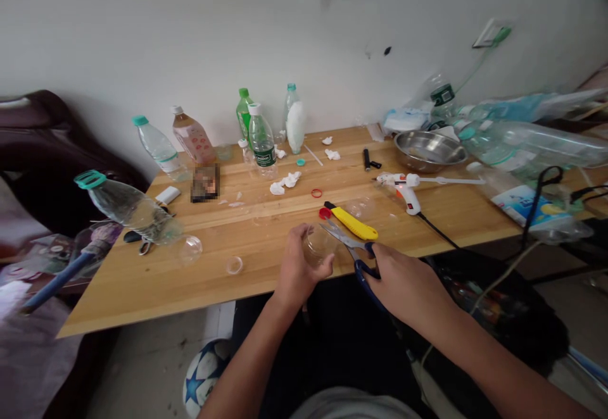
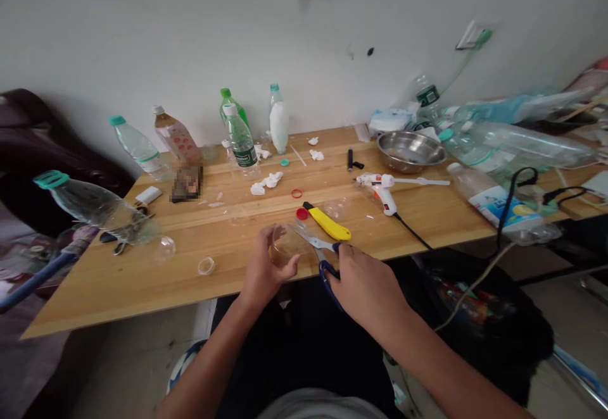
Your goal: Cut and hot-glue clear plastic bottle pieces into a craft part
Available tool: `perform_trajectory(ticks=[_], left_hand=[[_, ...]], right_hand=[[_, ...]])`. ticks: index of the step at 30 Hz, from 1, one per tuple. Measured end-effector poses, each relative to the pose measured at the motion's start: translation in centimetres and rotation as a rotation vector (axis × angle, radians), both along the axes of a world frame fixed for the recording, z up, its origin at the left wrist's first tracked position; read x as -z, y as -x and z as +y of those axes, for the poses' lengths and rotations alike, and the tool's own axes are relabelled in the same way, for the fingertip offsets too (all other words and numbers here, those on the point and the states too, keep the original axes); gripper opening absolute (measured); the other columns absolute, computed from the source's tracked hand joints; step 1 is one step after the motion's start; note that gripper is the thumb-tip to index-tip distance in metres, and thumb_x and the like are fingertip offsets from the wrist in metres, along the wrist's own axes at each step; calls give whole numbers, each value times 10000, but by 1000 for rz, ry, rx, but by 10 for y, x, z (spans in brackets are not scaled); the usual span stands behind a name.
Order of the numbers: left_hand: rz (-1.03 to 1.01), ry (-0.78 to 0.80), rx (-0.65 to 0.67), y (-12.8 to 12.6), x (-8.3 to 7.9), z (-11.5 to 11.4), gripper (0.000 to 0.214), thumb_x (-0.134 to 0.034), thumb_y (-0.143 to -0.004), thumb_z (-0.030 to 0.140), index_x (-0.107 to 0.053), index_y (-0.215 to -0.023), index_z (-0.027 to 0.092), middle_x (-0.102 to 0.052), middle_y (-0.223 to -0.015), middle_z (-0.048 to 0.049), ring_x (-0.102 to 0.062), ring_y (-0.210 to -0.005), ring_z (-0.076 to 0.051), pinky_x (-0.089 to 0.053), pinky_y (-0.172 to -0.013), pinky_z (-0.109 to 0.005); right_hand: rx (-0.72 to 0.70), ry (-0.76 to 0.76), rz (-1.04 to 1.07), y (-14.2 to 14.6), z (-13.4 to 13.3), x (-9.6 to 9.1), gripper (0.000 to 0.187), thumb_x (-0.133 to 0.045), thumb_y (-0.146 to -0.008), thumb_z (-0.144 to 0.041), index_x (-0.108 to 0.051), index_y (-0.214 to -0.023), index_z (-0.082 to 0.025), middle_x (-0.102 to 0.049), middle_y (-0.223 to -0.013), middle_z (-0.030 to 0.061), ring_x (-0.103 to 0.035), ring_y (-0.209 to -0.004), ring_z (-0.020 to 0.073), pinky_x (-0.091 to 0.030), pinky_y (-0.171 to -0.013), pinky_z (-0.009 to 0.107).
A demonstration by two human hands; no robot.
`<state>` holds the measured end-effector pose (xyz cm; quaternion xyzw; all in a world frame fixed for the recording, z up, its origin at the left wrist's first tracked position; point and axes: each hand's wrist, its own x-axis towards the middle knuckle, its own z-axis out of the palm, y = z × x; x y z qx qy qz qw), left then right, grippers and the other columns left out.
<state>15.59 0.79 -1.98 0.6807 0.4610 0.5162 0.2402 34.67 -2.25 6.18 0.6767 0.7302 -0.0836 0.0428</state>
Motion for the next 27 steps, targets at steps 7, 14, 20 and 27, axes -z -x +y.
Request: perform_trajectory(ticks=[7,14,20,27], left_hand=[[-118,84,-43,-18,7,5,782,-862,-705,406,-379,-1288,207,-591,-1226,-160,-610,-1197,-321,-475,-1042,-541],[-214,116,-132,-28,7,11,568,-820,-724,274,-438,-1141,219,-600,-1083,-84,-645,-1045,-244,-514,-977,-486],[-218,115,-111,-22,3,10,491,-797,-712,236,-465,-1073,214,-591,-1033,-65,-639,-1016,-230,-521,-964,-466],[-242,128,-80,-18,3,11,500,-793,-701,211,-463,-1078,224,-601,-1029,-55,-647,-1013,-218,-528,-958,-440]], right_hand=[[-27,-16,-77,2,9,-9,293,-500,-951,-413,-621,-957,-147,-754,-872,158,-740,-808,314,-434,-614,347],[-81,-35,-156,-1,17,-17,275,-524,-932,-402,-660,-911,-164,-765,-862,164,-744,-814,343,-445,-608,359],[-109,-73,-173,-5,20,-14,283,-504,-935,-399,-682,-890,-184,-765,-808,149,-745,-781,351,-415,-574,357],[-111,-89,-173,-8,24,-13,278,-537,-926,-412,-702,-894,-191,-764,-791,140,-743,-764,335,-403,-562,337]])
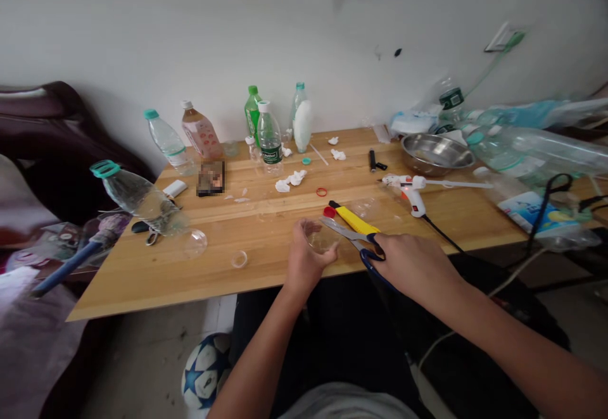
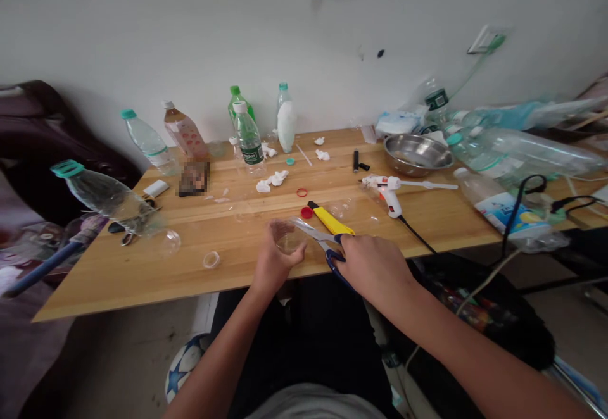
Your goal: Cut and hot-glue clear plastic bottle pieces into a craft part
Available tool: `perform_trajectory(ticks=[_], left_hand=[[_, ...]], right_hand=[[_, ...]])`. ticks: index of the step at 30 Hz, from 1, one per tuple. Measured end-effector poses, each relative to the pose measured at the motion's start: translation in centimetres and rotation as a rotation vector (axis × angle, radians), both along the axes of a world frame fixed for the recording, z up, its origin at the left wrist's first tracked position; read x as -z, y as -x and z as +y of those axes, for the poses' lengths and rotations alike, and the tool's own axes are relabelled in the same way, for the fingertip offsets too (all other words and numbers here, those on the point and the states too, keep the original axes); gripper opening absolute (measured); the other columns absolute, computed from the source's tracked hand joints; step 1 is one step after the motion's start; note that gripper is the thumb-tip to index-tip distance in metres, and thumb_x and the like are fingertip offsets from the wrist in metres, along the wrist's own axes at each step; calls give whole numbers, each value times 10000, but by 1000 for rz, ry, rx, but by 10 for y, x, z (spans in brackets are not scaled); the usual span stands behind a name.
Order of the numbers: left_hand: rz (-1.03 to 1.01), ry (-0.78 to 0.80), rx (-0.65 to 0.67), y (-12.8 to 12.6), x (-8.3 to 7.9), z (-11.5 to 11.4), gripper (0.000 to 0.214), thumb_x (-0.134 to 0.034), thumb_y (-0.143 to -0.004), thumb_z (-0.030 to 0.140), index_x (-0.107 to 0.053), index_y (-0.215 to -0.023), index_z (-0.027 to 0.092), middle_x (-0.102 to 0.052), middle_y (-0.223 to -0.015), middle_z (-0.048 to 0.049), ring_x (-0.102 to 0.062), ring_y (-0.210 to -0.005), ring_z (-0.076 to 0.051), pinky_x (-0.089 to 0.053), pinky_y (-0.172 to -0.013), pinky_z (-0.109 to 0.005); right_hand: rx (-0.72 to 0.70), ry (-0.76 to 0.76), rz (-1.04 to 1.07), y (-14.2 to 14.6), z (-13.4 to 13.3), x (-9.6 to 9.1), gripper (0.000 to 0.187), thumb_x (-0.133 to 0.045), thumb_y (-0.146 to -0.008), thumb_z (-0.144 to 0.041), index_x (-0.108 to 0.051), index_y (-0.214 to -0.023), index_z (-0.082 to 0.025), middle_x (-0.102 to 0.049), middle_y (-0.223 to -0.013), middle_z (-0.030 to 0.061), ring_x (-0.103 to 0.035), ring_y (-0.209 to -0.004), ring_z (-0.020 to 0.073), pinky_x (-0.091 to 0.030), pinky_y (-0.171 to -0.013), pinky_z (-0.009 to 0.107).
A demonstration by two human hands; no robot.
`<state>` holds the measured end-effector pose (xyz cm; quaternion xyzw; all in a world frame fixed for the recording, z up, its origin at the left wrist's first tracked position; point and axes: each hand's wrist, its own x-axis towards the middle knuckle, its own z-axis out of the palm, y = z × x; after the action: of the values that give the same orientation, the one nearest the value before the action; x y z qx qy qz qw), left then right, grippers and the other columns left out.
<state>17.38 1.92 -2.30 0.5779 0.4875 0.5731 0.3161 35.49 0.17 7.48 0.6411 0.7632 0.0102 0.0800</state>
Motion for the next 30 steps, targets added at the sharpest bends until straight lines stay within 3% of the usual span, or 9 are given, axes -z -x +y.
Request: perform_trajectory(ticks=[6,14,19,23,30], left_hand=[[-10,-3,82,10,-1,3,484,-799,-702,209,-478,-1064,220,-637,-1030,-70,-663,-1020,-224,-527,-971,-456],[2,4,132,16,-1,5,477,-795,-702,206,-485,-1064,218,-645,-1042,-74,-662,-1021,-226,-517,-990,-479],[-6,12,198,15,3,3,574,-808,-686,200,-477,-1154,221,-648,-1102,-78,-659,-1070,-233,-517,-1008,-470],[-15,18,225,16,5,2,577,-798,-702,203,-468,-1175,217,-640,-1132,-84,-652,-1063,-221,-520,-1003,-456],[-24,37,226,17,0,3,570,-800,-697,211,-472,-1164,215,-631,-1106,-74,-645,-1056,-226,-498,-1016,-466]], right_hand=[[-19,42,-33,0,2,-2,254,-537,-939,-382,-692,-946,-181,-768,-843,143,-745,-799,335,-428,-577,342],[-62,203,-40,5,0,-7,209,-448,-992,-160,-635,-1061,-96,-748,-927,170,-743,-834,316,-468,-618,357],[-44,181,-86,15,0,-20,227,-473,-954,-89,-621,-1123,-50,-696,-1075,250,-700,-991,359,-492,-670,366],[-45,168,-100,19,2,-23,210,-509,-960,-134,-623,-1115,-48,-690,-1076,248,-691,-1012,361,-511,-700,367],[-87,144,-81,12,3,-12,244,-548,-972,-255,-594,-1125,-72,-711,-1047,202,-715,-966,351,-540,-722,402]])
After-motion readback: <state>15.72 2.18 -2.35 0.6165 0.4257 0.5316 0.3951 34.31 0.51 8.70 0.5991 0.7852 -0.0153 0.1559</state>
